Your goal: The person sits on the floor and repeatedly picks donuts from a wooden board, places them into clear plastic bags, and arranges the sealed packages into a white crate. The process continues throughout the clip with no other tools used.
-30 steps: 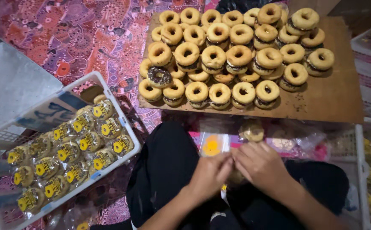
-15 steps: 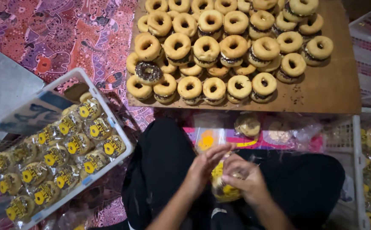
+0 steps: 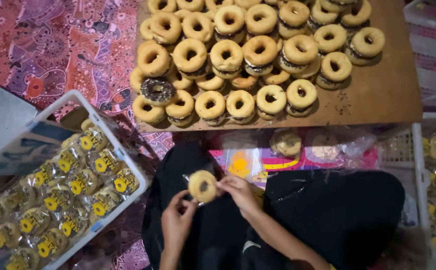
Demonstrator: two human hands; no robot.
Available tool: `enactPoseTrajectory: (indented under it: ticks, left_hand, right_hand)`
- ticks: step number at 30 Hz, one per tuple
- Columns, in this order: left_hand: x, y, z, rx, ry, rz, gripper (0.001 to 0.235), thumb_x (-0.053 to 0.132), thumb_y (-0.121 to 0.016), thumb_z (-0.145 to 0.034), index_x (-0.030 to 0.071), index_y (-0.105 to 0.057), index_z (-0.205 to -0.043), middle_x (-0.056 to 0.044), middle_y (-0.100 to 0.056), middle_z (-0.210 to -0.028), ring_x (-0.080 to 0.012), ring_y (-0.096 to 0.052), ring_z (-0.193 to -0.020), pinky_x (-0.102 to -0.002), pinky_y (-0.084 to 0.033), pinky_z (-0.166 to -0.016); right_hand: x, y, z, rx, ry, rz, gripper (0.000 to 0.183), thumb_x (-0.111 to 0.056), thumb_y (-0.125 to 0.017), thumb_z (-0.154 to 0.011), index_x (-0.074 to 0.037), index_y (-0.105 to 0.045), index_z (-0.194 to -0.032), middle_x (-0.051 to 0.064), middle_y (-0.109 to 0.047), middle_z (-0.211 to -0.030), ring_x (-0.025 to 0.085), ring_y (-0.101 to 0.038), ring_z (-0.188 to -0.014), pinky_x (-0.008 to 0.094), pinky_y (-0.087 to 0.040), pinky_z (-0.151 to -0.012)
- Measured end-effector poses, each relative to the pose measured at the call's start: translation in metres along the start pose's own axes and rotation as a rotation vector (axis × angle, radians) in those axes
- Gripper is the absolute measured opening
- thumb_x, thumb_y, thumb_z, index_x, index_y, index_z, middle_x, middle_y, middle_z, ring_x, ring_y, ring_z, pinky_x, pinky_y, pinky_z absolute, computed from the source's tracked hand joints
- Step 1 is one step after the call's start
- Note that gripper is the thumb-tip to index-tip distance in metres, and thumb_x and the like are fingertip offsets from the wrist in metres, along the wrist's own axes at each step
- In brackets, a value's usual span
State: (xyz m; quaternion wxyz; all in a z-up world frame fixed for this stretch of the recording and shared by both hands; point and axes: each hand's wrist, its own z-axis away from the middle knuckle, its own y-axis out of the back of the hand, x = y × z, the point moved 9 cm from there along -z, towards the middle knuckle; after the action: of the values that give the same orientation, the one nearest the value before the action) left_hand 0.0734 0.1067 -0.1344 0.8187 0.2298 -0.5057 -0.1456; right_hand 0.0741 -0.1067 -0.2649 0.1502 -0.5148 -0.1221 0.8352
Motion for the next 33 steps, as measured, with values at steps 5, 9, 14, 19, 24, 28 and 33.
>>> enactPoseTrajectory:
  ticks: [5,9,14,19,24,28,33]
  left_hand:
    - [0.006,-0.148,-0.025,-0.303,-0.238,-0.227,0.032,0.031,-0.07,-0.086,0.018,-0.076,-0.115,-0.012,-0.07,-0.092,-0.0296,-0.071,-0.084,-0.041,-0.057,-0.077]
    - [0.067,-0.32,-0.084,-0.383,-0.625,0.156,0.03,0.018,-0.071,-0.087,0.003,-0.074,-0.112,-0.024,-0.071,-0.116,-0.0356,-0.068,-0.105,-0.042,-0.054,-0.093]
    - [0.03,-0.403,-0.126,-0.557,-0.11,0.285,0.049,0.031,-0.079,-0.091,-0.015,-0.075,-0.109,-0.016,-0.077,-0.107,-0.0277,-0.075,-0.098,-0.039,-0.057,-0.084]
    - [-0.006,-0.291,-0.076,-0.658,0.328,0.787,0.073,0.017,-0.068,-0.085,0.016,-0.027,-0.146,-0.022,-0.064,-0.121,-0.033,-0.066,-0.112,-0.048,-0.058,-0.093]
    - [0.024,-0.292,0.089,-1.238,0.33,0.688,0.071,0.023,-0.069,-0.097,0.007,-0.032,-0.156,-0.016,-0.058,-0.139,-0.0335,-0.059,-0.125,-0.049,-0.055,-0.098]
    - [0.037,-0.326,0.161,-1.513,0.8,0.808,0.082,0.063,-0.046,-0.098,0.016,-0.023,-0.162,-0.017,-0.053,-0.154,-0.0366,-0.056,-0.138,-0.055,-0.058,-0.101]
    - [0.034,-0.331,0.163,-1.742,0.743,0.681,0.075,0.065,-0.045,-0.091,0.038,-0.02,-0.156,-0.008,-0.041,-0.157,-0.0362,-0.051,-0.139,-0.065,-0.054,-0.098]
  right_hand:
    - [0.008,0.141,0.018,0.275,-0.012,0.086,0.028,-0.015,-0.072,-0.09,0.001,-0.074,-0.113,0.008,-0.079,-0.106,0.015,-0.074,-0.096,0.029,-0.058,-0.086]
    - [-0.054,0.269,-0.027,0.542,0.049,0.16,0.024,-0.017,-0.074,-0.092,-0.002,-0.066,-0.108,0.01,-0.074,-0.099,0.02,-0.071,-0.089,0.035,-0.058,-0.08]
    - [-0.062,0.256,-0.046,0.474,-0.251,0.168,0.029,-0.026,-0.068,-0.095,-0.011,-0.059,-0.118,0.004,-0.069,-0.109,0.019,-0.066,-0.098,0.038,-0.051,-0.083]
    - [-0.139,0.167,0.059,0.044,0.233,0.439,0.079,-0.034,-0.073,-0.087,-0.016,-0.031,-0.151,0.009,-0.047,-0.149,0.029,-0.045,-0.135,0.056,-0.042,-0.108]
    - [-0.209,0.1,0.219,-0.165,0.951,1.855,0.092,-0.038,-0.083,-0.078,-0.023,-0.035,-0.155,0.008,-0.044,-0.159,0.034,-0.039,-0.148,0.069,-0.022,-0.118]
    - [-0.247,0.176,0.27,-0.169,0.666,1.452,0.094,-0.04,-0.091,-0.068,-0.015,-0.046,-0.147,0.009,-0.053,-0.145,0.036,-0.046,-0.14,0.062,-0.028,-0.12]
    - [-0.306,0.502,0.326,0.815,0.151,1.147,0.085,-0.04,-0.089,-0.071,-0.012,-0.052,-0.142,0.014,-0.051,-0.144,0.037,-0.047,-0.137,0.059,-0.033,-0.116]
